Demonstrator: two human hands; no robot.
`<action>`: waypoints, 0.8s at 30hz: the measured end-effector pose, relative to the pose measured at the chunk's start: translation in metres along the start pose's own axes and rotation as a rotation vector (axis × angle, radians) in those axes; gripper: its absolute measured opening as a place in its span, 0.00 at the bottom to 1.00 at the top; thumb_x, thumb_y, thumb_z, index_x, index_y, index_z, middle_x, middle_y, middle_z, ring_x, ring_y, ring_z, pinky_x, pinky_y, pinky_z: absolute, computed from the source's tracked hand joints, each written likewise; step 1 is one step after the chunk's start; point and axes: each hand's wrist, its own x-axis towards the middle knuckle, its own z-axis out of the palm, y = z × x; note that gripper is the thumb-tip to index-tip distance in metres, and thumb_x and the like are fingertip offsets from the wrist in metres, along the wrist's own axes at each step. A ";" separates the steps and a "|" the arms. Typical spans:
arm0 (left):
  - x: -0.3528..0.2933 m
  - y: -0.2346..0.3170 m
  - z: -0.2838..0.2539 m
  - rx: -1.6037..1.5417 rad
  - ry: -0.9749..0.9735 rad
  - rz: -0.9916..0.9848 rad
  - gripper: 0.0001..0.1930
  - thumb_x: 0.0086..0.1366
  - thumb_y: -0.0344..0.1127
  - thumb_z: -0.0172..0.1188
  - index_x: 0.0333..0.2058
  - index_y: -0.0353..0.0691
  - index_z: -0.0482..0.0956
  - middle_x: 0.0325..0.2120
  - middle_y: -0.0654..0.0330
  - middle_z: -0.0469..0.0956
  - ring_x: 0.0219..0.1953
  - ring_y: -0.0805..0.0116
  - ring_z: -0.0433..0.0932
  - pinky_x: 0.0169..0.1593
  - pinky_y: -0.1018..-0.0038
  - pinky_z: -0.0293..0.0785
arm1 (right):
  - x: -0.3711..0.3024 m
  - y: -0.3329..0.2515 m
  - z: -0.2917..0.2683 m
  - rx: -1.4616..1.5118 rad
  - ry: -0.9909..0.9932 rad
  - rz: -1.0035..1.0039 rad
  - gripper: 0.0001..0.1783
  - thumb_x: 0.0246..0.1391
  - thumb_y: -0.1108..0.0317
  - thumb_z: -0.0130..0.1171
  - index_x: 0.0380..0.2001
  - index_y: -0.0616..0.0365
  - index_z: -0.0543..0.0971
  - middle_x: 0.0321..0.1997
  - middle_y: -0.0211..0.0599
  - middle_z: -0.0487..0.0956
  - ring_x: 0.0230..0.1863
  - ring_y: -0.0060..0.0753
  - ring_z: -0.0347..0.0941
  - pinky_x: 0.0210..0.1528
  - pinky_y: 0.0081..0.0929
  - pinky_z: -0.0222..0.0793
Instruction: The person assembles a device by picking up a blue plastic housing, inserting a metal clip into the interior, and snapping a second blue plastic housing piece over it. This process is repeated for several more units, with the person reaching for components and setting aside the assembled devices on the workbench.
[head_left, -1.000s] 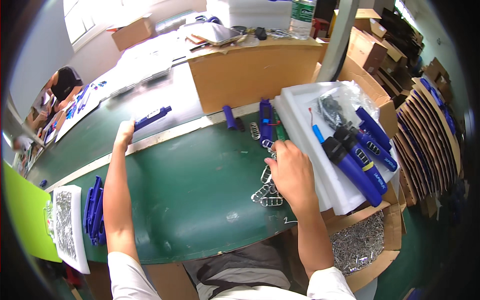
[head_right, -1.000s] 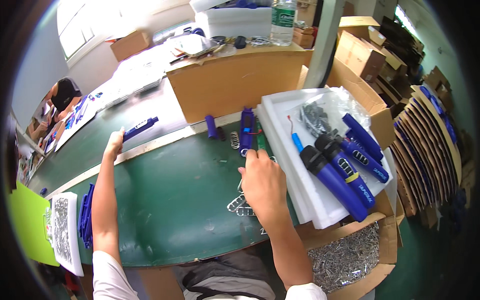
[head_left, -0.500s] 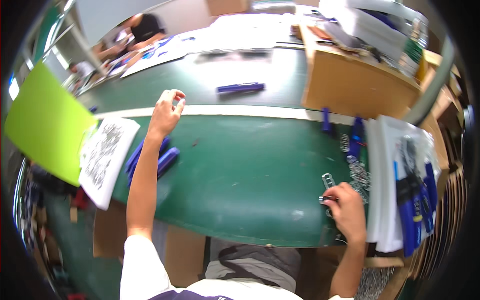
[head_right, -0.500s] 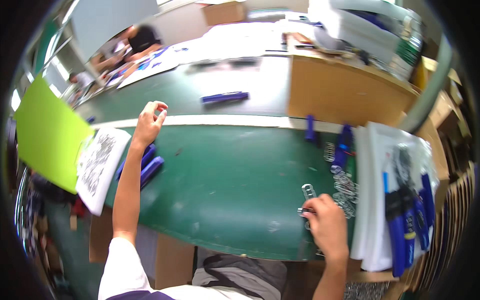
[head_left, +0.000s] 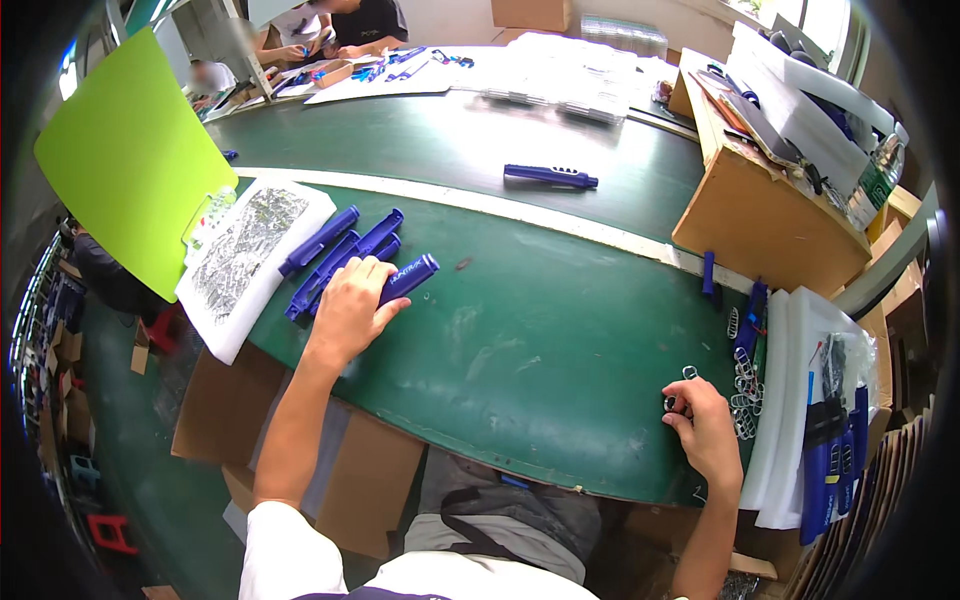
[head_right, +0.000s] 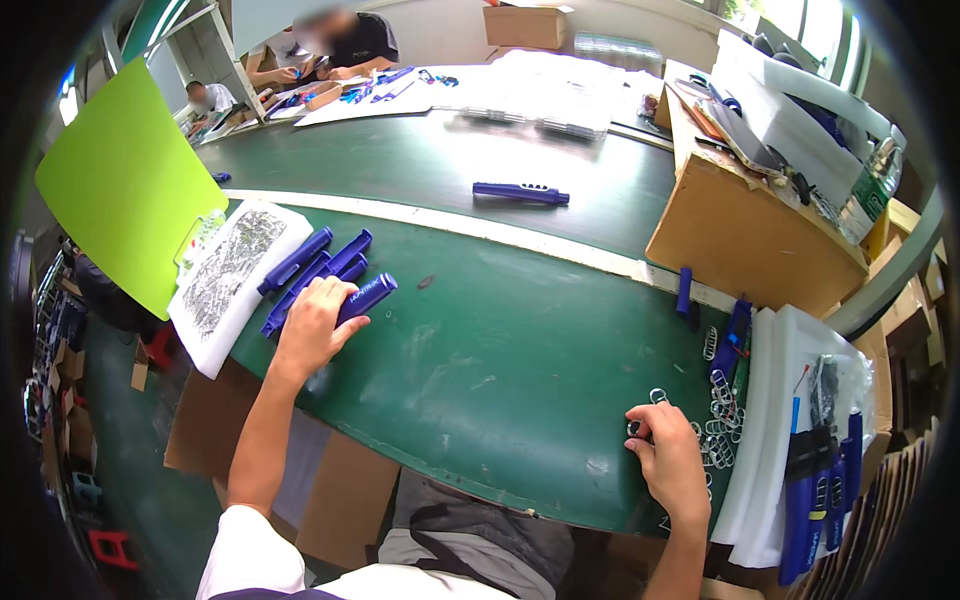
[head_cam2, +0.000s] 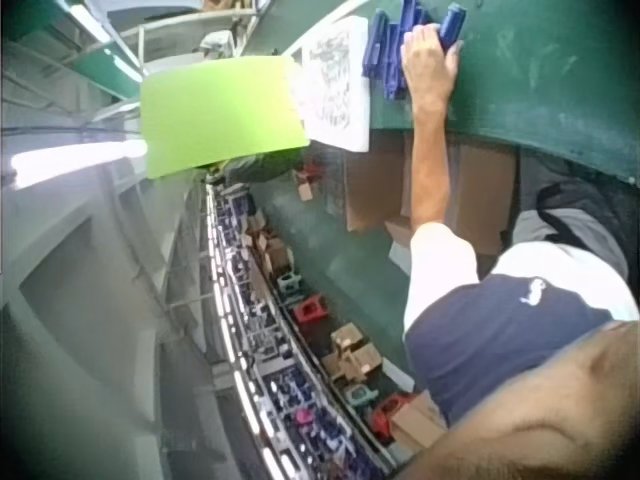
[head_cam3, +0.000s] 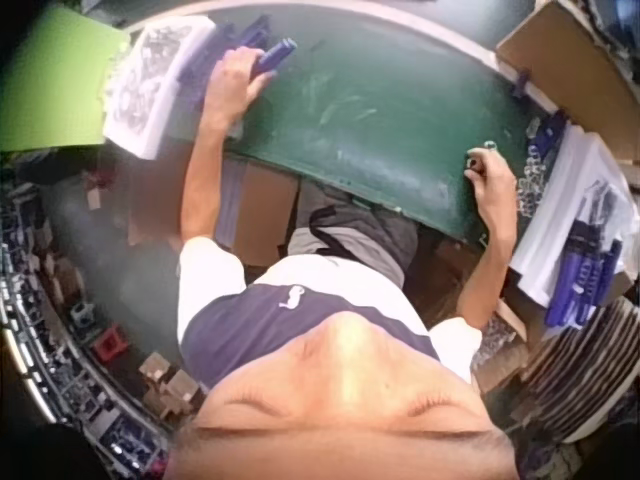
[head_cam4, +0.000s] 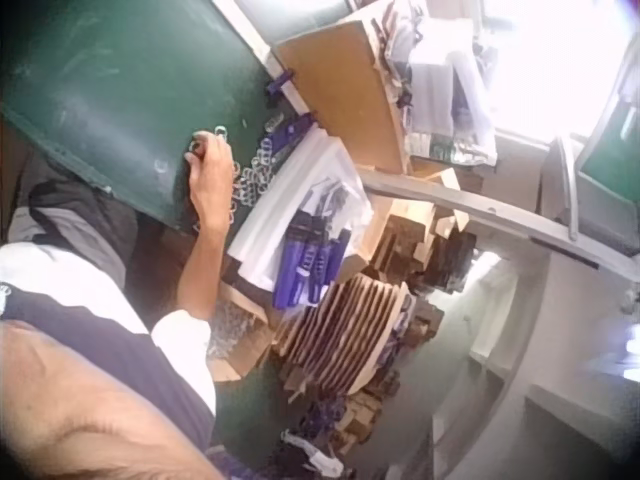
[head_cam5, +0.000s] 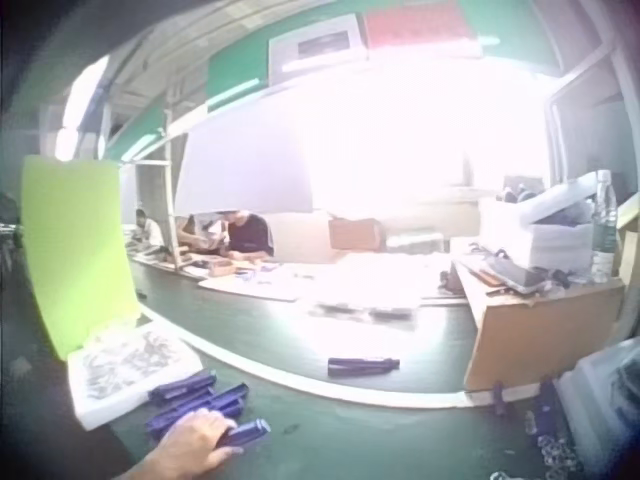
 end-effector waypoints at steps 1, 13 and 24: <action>0.008 0.007 -0.004 -0.164 0.044 -0.017 0.22 0.61 0.40 0.75 0.49 0.36 0.79 0.40 0.54 0.78 0.45 0.53 0.77 0.51 0.61 0.74 | 0.002 -0.003 -0.003 0.011 -0.030 0.041 0.18 0.47 0.85 0.69 0.43 0.62 0.80 0.34 0.39 0.75 0.34 0.40 0.74 0.39 0.39 0.73; 0.103 0.115 0.042 -1.596 -0.004 -0.200 0.28 0.69 0.26 0.66 0.57 0.47 0.56 0.48 0.43 0.80 0.43 0.50 0.89 0.47 0.54 0.90 | 0.059 -0.048 -0.034 0.276 0.037 -0.025 0.08 0.56 0.83 0.66 0.36 0.66 0.76 0.28 0.38 0.80 0.28 0.27 0.77 0.34 0.27 0.74; 0.094 0.137 0.090 -1.753 -0.340 -0.427 0.12 0.78 0.40 0.59 0.49 0.46 0.65 0.44 0.48 0.82 0.40 0.54 0.89 0.47 0.58 0.91 | 0.118 -0.031 0.060 0.829 0.237 0.106 0.07 0.65 0.79 0.63 0.45 0.66 0.83 0.37 0.38 0.87 0.38 0.24 0.86 0.42 0.22 0.83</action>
